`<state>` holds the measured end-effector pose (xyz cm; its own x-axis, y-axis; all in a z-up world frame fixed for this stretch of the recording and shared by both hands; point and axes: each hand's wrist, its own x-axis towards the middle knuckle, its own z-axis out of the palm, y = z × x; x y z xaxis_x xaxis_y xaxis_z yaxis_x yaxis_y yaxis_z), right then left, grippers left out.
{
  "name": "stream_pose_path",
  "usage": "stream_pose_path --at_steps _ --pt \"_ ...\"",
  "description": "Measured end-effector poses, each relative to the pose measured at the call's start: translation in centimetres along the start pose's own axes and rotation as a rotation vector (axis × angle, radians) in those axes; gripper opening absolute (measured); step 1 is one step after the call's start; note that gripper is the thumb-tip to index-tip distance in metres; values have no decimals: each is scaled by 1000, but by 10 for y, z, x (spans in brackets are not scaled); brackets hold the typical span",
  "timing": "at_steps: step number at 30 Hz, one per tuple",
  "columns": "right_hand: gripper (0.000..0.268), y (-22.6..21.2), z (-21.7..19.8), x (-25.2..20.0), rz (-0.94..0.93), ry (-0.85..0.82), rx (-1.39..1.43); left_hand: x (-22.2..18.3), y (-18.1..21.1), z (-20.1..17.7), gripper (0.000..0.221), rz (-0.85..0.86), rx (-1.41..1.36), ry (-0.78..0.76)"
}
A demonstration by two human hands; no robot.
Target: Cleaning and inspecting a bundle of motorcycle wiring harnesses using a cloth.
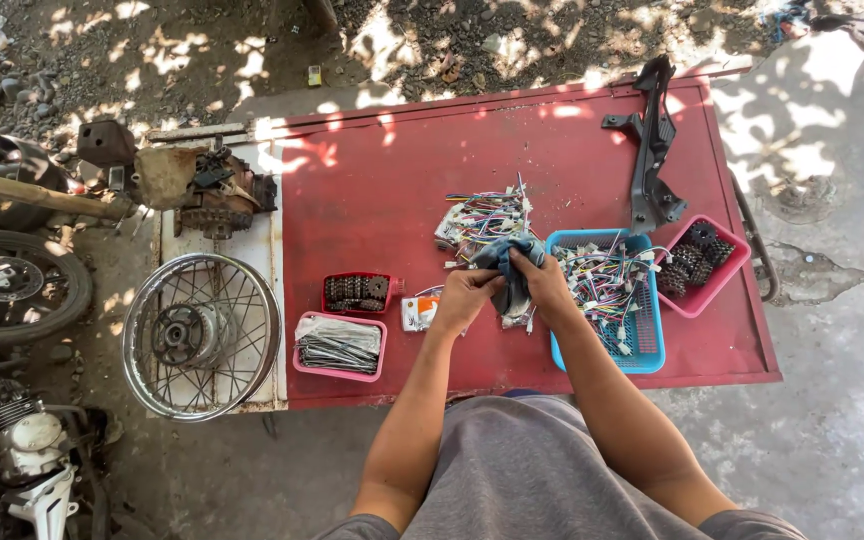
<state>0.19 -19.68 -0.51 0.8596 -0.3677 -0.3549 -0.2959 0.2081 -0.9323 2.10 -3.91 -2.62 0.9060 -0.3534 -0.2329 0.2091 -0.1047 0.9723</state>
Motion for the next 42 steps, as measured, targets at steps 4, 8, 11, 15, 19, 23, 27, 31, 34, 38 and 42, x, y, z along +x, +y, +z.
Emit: stream_pose_path --at_steps 4,8,11,15,19,23,27,31,34,38,42 --pt "22 0 -3 -3 9 -27 -53 3 -17 3 8 2 64 33" --pt "27 -5 -1 -8 0 -2 -65 -8 9 9 10 26 98 75" --pt "27 -13 -1 -12 -25 8 -47 -8 13 12 10 45 105 68" --pt "25 -10 -5 -13 -43 26 -12 -9 20 17 11 68 128 85" --pt "26 0 -10 -6 -71 50 -58 -12 26 18 13 86 177 79" --pt "24 0 -19 -6 -104 15 -150 -4 11 19 17 66 106 210" --pt "12 6 -18 -7 -97 -139 -176 -5 25 18 18 122 -28 346" --pt "12 13 -23 -8 -84 -229 -203 -8 29 19 21 145 -30 259" --pt "11 28 -29 5 -107 -285 -203 -5 21 20 19 74 15 208" --pt "15 31 -31 15 -137 -181 -240 0 8 19 15 97 -109 241" --pt "6 16 -34 11 -156 82 -81 3 6 18 18 147 -250 392"
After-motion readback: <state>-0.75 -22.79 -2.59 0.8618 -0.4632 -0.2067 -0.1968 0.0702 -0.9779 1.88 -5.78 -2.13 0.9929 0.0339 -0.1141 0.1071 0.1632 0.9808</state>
